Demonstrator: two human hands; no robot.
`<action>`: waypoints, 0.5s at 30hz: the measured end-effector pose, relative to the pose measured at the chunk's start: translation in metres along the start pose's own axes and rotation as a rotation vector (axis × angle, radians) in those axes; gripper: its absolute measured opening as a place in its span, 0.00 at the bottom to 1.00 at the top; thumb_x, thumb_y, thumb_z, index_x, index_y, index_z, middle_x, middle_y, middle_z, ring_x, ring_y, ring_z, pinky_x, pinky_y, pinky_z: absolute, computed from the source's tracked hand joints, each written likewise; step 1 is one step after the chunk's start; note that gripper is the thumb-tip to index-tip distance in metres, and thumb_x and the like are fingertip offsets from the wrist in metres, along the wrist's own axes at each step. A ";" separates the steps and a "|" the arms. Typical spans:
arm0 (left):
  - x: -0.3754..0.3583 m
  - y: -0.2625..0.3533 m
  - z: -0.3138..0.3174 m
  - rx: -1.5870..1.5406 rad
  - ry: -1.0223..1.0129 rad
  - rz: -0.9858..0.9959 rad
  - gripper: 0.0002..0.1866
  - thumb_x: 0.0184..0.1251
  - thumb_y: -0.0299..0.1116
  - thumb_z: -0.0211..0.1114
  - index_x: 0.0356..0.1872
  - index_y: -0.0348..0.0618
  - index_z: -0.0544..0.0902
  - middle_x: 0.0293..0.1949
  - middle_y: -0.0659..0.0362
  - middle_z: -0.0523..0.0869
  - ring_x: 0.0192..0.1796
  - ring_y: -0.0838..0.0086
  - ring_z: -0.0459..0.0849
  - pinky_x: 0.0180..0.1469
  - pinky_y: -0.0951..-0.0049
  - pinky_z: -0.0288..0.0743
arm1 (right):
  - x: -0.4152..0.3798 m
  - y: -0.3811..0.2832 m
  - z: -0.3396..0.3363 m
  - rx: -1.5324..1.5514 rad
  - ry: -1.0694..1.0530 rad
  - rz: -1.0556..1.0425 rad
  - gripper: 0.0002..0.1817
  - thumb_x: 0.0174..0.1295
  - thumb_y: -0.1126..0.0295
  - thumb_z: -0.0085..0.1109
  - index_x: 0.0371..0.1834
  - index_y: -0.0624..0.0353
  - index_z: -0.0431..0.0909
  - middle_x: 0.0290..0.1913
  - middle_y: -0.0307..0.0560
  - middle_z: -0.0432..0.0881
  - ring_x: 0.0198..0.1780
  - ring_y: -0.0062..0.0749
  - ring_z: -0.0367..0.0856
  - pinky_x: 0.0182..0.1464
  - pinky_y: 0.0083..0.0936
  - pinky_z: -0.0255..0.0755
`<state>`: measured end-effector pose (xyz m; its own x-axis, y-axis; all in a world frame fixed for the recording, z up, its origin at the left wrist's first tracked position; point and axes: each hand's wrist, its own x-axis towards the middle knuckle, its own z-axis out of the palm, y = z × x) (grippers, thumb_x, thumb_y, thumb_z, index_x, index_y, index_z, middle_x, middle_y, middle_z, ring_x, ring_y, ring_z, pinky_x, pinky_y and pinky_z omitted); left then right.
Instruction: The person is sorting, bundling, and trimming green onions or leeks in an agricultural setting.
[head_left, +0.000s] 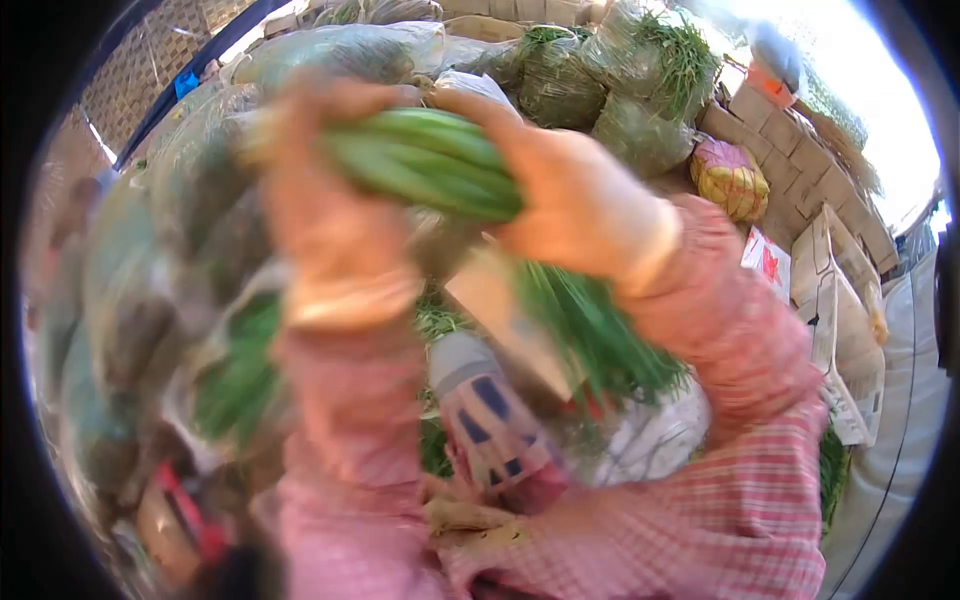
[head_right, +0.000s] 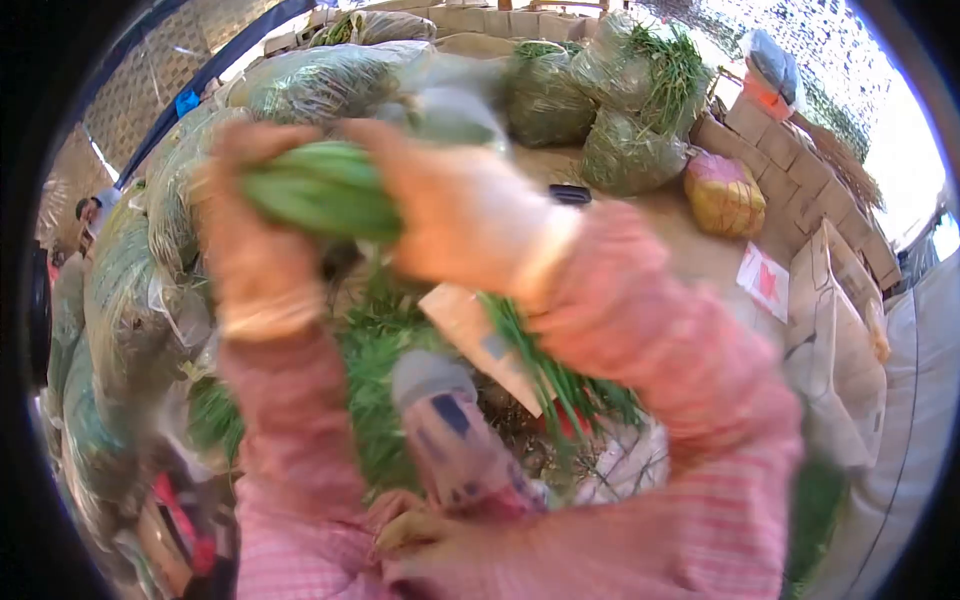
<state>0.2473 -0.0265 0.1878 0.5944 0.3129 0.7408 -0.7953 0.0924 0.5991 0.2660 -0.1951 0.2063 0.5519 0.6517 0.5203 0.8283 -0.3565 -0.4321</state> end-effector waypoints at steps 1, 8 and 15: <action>-0.005 -0.028 0.027 -0.111 0.085 -0.198 0.14 0.62 0.21 0.52 0.49 0.41 0.71 0.39 0.57 0.77 0.40 0.72 0.76 0.43 0.76 0.72 | -0.013 0.025 -0.014 -0.028 -0.055 0.110 0.40 0.42 0.73 0.63 0.63 0.56 0.58 0.45 0.56 0.78 0.47 0.44 0.79 0.48 0.32 0.73; -0.142 -0.244 0.037 0.471 0.089 -0.857 0.19 0.67 0.42 0.49 0.51 0.38 0.70 0.40 0.58 0.76 0.40 0.72 0.76 0.40 0.69 0.72 | -0.122 0.232 0.022 -0.395 -0.074 0.616 0.35 0.39 0.70 0.61 0.57 0.61 0.63 0.42 0.61 0.78 0.44 0.53 0.77 0.47 0.37 0.71; -0.203 -0.280 0.060 0.340 0.448 -1.069 0.33 0.59 0.39 0.59 0.63 0.37 0.59 0.45 0.52 0.78 0.44 0.67 0.76 0.46 0.69 0.72 | -0.113 0.287 0.079 -0.314 -0.149 0.873 0.46 0.43 0.60 0.65 0.65 0.62 0.51 0.48 0.61 0.75 0.49 0.52 0.75 0.47 0.38 0.70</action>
<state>0.3559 -0.1723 -0.1125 0.7855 0.5365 -0.3085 0.1848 0.2724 0.9443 0.4343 -0.3183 -0.0347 0.9902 0.1397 -0.0040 0.1268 -0.9097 -0.3954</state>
